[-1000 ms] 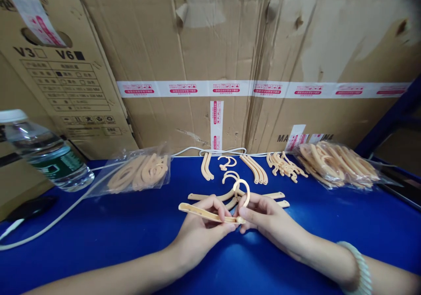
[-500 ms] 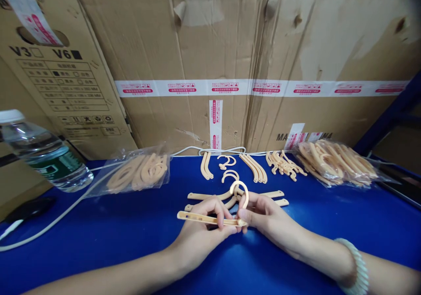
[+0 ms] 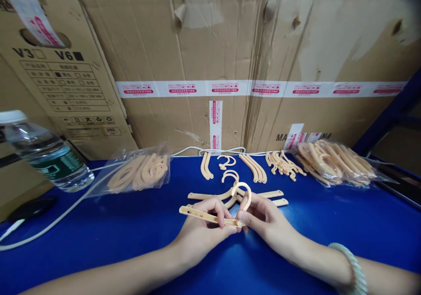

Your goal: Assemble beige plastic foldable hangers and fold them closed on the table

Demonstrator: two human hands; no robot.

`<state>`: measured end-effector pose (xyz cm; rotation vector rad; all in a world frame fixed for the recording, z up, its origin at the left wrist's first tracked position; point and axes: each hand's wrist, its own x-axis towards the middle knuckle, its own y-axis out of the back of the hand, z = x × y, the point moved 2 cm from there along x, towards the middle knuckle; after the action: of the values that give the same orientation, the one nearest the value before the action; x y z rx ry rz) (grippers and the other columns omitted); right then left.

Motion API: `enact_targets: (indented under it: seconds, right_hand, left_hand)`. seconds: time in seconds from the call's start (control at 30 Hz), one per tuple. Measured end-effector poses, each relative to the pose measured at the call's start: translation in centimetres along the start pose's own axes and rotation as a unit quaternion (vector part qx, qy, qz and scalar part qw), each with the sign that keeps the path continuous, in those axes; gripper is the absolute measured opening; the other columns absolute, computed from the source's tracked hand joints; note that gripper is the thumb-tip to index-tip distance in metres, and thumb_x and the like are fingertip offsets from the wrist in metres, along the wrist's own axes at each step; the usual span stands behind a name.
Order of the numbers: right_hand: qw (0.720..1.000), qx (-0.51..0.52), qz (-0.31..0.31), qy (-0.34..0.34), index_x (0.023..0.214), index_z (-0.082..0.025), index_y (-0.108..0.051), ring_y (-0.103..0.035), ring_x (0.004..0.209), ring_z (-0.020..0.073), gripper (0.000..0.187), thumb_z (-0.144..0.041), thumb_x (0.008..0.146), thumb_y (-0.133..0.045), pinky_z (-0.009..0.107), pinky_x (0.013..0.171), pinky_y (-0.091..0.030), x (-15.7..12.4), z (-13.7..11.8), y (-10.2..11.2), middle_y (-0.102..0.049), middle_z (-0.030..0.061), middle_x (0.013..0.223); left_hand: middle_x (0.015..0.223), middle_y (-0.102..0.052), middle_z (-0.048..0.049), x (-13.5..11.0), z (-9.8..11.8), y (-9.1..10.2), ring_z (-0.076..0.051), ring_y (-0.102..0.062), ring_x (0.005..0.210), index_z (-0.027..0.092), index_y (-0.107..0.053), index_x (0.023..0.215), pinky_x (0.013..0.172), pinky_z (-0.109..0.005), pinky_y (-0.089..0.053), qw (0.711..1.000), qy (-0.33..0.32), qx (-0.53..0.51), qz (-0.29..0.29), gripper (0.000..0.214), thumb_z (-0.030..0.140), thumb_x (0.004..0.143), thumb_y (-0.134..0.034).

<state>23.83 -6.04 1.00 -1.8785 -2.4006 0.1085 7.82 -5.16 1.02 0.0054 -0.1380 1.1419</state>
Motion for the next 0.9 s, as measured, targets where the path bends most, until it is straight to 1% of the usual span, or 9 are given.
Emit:
enact_targets:
  seconds: [0.23, 0.4, 0.53, 0.67, 0.8, 0.9]
  right_hand:
    - [1.0, 0.005, -0.007, 0.005, 0.068, -0.02, -0.058, -0.057, 0.057, 0.0142, 0.033, -0.039, 0.066, -0.085, 0.026, 0.057, -0.047, -0.09, 0.13, -0.03, -0.06, -0.002, 0.06]
    - [1.0, 0.007, -0.012, 0.028, 0.071, -0.019, -0.057, -0.057, 0.057, 0.0137, 0.029, -0.037, 0.072, -0.08, 0.026, 0.058, -0.047, -0.15, 0.53, 0.02, -0.06, -0.0022, 0.062]
    - [0.999, 0.006, -0.008, 0.04, 0.073, -0.02, -0.056, -0.056, 0.057, 0.0143, 0.026, -0.035, 0.075, -0.077, 0.027, 0.059, -0.047, -0.23, 0.81, 0.06, -0.059, -0.0025, 0.062]
    - [0.999, -0.003, -0.007, 0.04, 0.075, -0.02, -0.055, -0.056, 0.058, 0.0146, 0.027, -0.036, 0.076, -0.076, 0.028, 0.059, -0.046, -0.27, 0.81, 0.02, -0.059, -0.0024, 0.064]
    - [0.999, -0.016, -0.01, 0.05, 0.075, -0.02, -0.054, -0.055, 0.058, 0.0143, 0.029, -0.042, 0.079, -0.073, 0.028, 0.059, -0.046, -0.3, 0.65, -0.06, -0.057, -0.0024, 0.065]
    - [0.998, -0.026, -0.015, 0.055, 0.076, -0.02, -0.053, -0.054, 0.059, 0.0136, 0.028, -0.04, 0.08, -0.072, 0.027, 0.059, -0.046, -0.33, 0.52, -0.12, -0.054, -0.0031, 0.065]
  left_hand:
    - [0.07, -0.064, 0.0024, 0.03, -0.27, -0.03, -0.019, -0.074, 0.069, 0.018, -0.048, 0.057, 0.066, -0.029, -0.058, 1.0, 0.004, -0.015, -0.008, 0.032, 0.013, 0.069, -0.077]
    - [0.069, -0.064, 0.0026, -0.07, -0.04, -0.1, -0.02, -0.074, 0.069, 0.018, -0.047, 0.058, 0.066, -0.028, -0.058, 1.0, 0.007, -0.02, -0.003, 0.032, 0.014, 0.07, -0.077]
    - [0.069, -0.063, 0.0032, -0.1, 0.04, -0.12, -0.02, -0.074, 0.07, 0.018, -0.047, 0.06, 0.069, -0.031, -0.059, 1.0, 0.007, -0.028, -0.009, 0.032, 0.016, 0.071, -0.077]
    - [0.069, -0.062, 0.0036, 0.08, 0.08, -0.11, -0.02, -0.074, 0.07, 0.018, -0.047, 0.061, 0.07, -0.031, -0.059, 0.999, 0.009, -0.033, -0.01, 0.032, 0.016, 0.071, -0.077]
    - [0.068, -0.062, 0.0037, 0.14, 0.2, -0.14, -0.019, -0.073, 0.07, 0.018, -0.048, 0.06, 0.069, -0.03, -0.058, 0.999, 0.011, -0.033, -0.008, 0.031, 0.017, 0.07, -0.078]
    - [0.067, -0.062, 0.0038, 0.08, 0.17, -0.09, -0.018, -0.072, 0.068, 0.017, -0.049, 0.06, 0.068, -0.029, -0.056, 1.0, 0.016, -0.027, 0.002, 0.03, 0.016, 0.069, -0.077]
